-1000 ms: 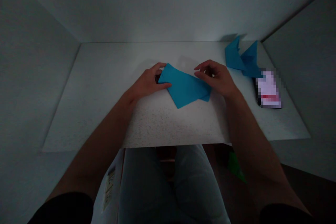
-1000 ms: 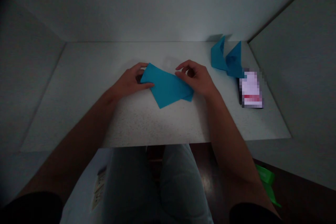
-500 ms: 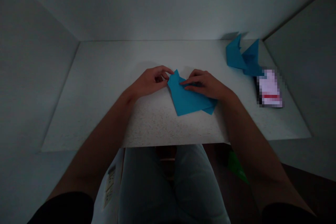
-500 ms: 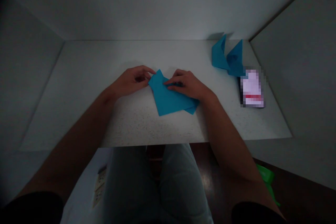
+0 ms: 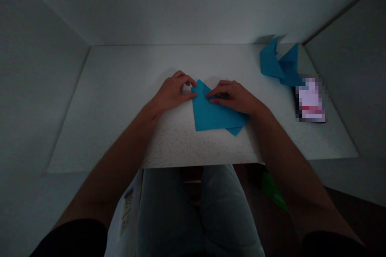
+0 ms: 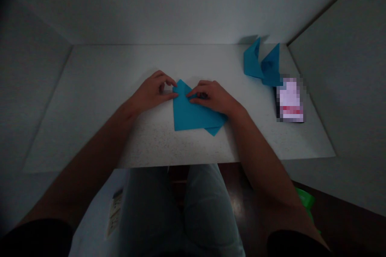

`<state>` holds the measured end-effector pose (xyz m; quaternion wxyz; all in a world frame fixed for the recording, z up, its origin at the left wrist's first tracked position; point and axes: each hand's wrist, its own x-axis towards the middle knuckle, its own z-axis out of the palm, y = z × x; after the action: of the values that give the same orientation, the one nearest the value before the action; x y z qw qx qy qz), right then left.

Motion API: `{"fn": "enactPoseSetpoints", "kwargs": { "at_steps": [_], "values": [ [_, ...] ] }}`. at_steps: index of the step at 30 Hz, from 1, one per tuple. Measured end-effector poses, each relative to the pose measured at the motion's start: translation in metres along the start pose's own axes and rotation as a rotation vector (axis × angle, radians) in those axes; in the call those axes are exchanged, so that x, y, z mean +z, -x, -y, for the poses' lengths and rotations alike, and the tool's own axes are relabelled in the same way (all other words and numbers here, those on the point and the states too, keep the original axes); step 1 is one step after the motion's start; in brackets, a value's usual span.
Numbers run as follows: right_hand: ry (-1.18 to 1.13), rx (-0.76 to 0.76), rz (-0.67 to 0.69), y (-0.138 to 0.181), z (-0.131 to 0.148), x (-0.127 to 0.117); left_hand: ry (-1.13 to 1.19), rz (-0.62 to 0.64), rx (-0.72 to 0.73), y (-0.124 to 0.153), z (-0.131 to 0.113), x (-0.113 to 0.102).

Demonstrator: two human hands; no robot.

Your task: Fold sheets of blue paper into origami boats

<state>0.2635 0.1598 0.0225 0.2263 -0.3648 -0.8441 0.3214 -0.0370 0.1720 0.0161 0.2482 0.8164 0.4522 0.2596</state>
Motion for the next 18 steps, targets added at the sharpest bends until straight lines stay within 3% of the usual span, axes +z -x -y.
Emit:
{"fn": "enactPoseSetpoints", "kwargs": {
  "at_steps": [4, 10, 18],
  "values": [
    [-0.065, 0.051, -0.018, 0.002, 0.007, -0.001, -0.118, -0.026, -0.065, 0.000, 0.009, -0.002],
    [-0.137, 0.095, 0.030, 0.014, 0.010, -0.028, -0.194, -0.214, -0.094, 0.000, 0.034, -0.009],
    [0.024, 0.044, -0.012, 0.020, -0.017, -0.035, -0.195, -0.232, -0.057, -0.001, 0.040, -0.007]
  ]
}}
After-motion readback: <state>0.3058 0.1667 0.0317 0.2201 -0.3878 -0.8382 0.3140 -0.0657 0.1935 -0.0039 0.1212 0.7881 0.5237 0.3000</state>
